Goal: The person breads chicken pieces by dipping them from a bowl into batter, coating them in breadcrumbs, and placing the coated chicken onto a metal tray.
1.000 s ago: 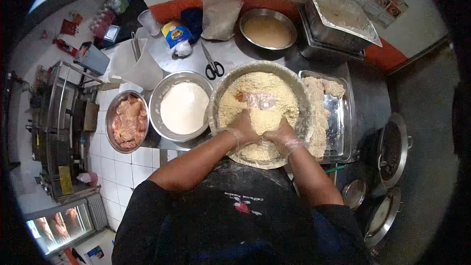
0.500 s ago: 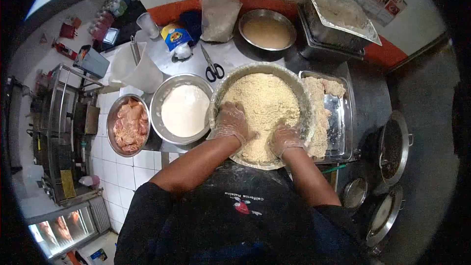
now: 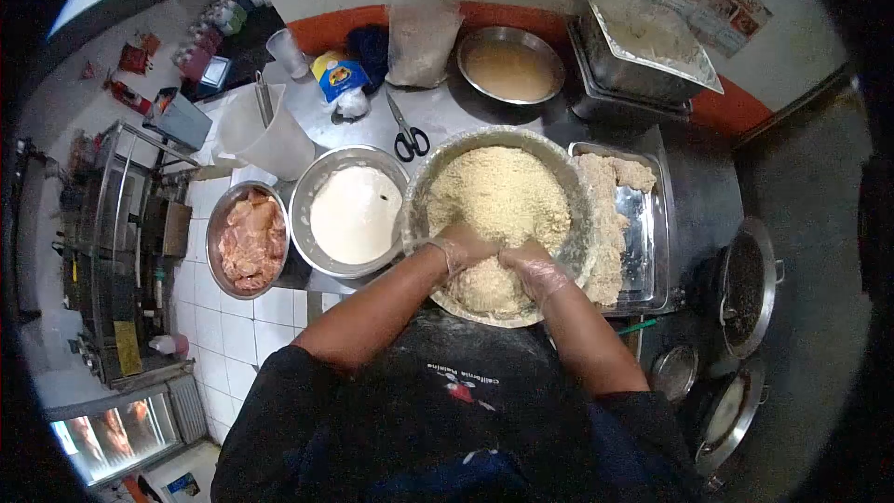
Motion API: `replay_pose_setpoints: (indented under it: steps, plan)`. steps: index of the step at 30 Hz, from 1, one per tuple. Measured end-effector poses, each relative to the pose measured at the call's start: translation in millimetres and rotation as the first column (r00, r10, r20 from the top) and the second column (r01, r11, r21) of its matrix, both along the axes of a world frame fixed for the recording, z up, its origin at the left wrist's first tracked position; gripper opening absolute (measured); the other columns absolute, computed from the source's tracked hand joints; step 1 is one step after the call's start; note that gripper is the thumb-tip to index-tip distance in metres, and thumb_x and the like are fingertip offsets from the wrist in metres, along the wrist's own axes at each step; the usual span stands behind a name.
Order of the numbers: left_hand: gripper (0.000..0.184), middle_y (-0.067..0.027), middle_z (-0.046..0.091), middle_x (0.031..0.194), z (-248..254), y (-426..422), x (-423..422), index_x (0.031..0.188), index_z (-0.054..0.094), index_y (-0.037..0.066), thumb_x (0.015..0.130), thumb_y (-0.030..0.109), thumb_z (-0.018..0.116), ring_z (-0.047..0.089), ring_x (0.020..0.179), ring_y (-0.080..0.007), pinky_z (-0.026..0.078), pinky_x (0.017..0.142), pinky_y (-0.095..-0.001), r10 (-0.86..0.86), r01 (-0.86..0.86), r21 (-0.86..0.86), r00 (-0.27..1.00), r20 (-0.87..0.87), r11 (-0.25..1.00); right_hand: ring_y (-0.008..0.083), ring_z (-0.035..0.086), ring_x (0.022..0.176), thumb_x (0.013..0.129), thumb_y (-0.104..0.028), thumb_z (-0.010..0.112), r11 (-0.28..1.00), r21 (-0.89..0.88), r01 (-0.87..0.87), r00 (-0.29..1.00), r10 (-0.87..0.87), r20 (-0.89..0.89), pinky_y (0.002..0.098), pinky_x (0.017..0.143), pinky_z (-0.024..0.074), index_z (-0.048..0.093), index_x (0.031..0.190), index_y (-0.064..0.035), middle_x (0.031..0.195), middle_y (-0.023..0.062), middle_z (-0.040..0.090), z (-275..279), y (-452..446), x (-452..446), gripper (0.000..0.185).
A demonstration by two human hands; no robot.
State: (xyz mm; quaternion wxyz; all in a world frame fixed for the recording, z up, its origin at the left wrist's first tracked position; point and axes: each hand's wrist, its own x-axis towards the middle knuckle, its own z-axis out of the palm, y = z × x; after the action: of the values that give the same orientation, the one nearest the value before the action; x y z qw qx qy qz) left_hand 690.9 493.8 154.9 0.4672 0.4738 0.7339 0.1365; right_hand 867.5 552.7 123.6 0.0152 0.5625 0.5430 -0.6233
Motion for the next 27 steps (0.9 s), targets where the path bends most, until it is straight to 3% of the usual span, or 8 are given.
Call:
replay_pose_setpoints:
  steps: [2, 7, 10, 12, 16, 21, 23, 27]
  plan:
    - [0.086, -0.0291, 0.061, 0.131, 7, -2, 4, 0.135, 0.054, -0.006, 0.075, 0.050, 0.079, 0.062, 0.121, -0.0377, 0.049, 0.105, -0.0391, 0.021, -0.017, -0.034, 0.993, 0.120, 0.999, 0.0266, 0.066, 0.099, 0.079, -0.017, 0.076, 0.984, -0.127, 0.128, 0.983, -0.143, -0.115, 0.0376, 0.079, 0.0535, 0.049, 0.132, 0.0129, 0.119, 0.0182, 0.065, -3, -3, 7, 0.067]
    - [0.077, -0.0292, 0.063, 0.125, 15, -4, -7, 0.133, 0.055, -0.007, 0.080, 0.044, 0.077, 0.063, 0.117, -0.0379, 0.050, 0.102, -0.0411, 0.120, -0.131, 0.135, 0.989, 0.085, 0.982, 0.0270, 0.066, 0.097, 0.081, -0.014, 0.071, 0.988, 0.065, 0.141, 0.925, -0.108, -0.363, 0.0389, 0.079, 0.0540, 0.050, 0.128, 0.0101, 0.111, 0.0166, 0.065, 34, 4, 14, 0.057]
    - [0.073, -0.0287, 0.064, 0.122, 51, 11, -20, 0.131, 0.055, -0.006, 0.081, 0.042, 0.077, 0.064, 0.115, -0.0397, 0.050, 0.100, -0.0441, 0.070, -0.021, 0.279, 0.984, -0.167, 0.960, 0.0308, 0.069, 0.094, 0.085, -0.005, 0.065, 0.892, 0.434, -0.124, 0.988, 0.150, -0.025, 0.0411, 0.082, 0.0555, 0.055, 0.128, 0.0065, 0.110, 0.0215, 0.068, 70, 37, 1, 0.047]
    - [0.065, -0.0262, 0.064, 0.123, 52, 24, -24, 0.131, 0.055, -0.002, 0.083, 0.037, 0.075, 0.062, 0.115, -0.0416, 0.049, 0.101, -0.0478, 0.056, 0.085, 0.308, 0.905, -0.421, 0.948, 0.0398, 0.067, 0.109, 0.086, -0.014, 0.068, 0.618, 0.574, -0.537, 0.833, 0.282, 0.476, 0.0481, 0.091, 0.0545, 0.059, 0.127, 0.0016, 0.114, 0.0266, 0.067, 64, 64, -8, 0.045]
    - [0.061, -0.0245, 0.065, 0.122, 23, 49, -30, 0.129, 0.057, 0.001, 0.083, 0.037, 0.075, 0.063, 0.116, -0.0401, 0.048, 0.102, -0.0473, -0.057, 0.242, 0.282, 0.843, -0.534, 0.928, 0.0420, 0.063, 0.117, 0.085, -0.018, 0.071, 0.509, 0.545, -0.666, 0.740, 0.358, 0.570, 0.0467, 0.098, 0.0512, 0.059, 0.128, 0.0013, 0.127, 0.0294, 0.062, 55, 78, -36, 0.048]
    - [0.067, -0.0232, 0.067, 0.120, -12, 52, -43, 0.127, 0.058, 0.004, 0.073, 0.035, 0.084, 0.063, 0.116, -0.0385, 0.049, 0.100, -0.0447, -0.362, 0.398, 0.155, 0.907, -0.216, 0.904, 0.0370, 0.061, 0.121, 0.078, -0.027, 0.083, 0.498, 0.501, -0.708, 0.706, 0.492, 0.509, 0.0433, 0.103, 0.0491, 0.057, 0.133, -0.0027, 0.129, 0.0242, 0.064, 43, 75, -28, 0.065]
    - [0.073, -0.0227, 0.067, 0.120, -25, 53, -45, 0.127, 0.059, 0.004, 0.067, 0.033, 0.089, 0.064, 0.115, -0.0378, 0.049, 0.099, -0.0440, -0.418, 0.467, 0.151, 0.867, -0.271, 0.871, 0.0344, 0.062, 0.121, 0.072, -0.028, 0.088, 0.458, 0.475, -0.751, 0.644, 0.667, 0.376, 0.0417, 0.102, 0.0496, 0.058, 0.134, -0.0066, 0.129, 0.0190, 0.065, 45, 77, -21, 0.072]
    - [0.075, -0.0234, 0.068, 0.119, -4, 48, -53, 0.128, 0.059, 0.003, 0.066, 0.033, 0.089, 0.065, 0.112, -0.0384, 0.050, 0.098, -0.0422, -0.420, 0.423, 0.211, 0.905, -0.062, 0.881, 0.0303, 0.065, 0.113, 0.072, -0.010, 0.087, 0.629, 0.403, -0.665, 0.726, 0.670, 0.152, 0.0370, 0.098, 0.0520, 0.059, 0.134, -0.0089, 0.127, 0.0168, 0.067, 33, 89, -7, 0.068]
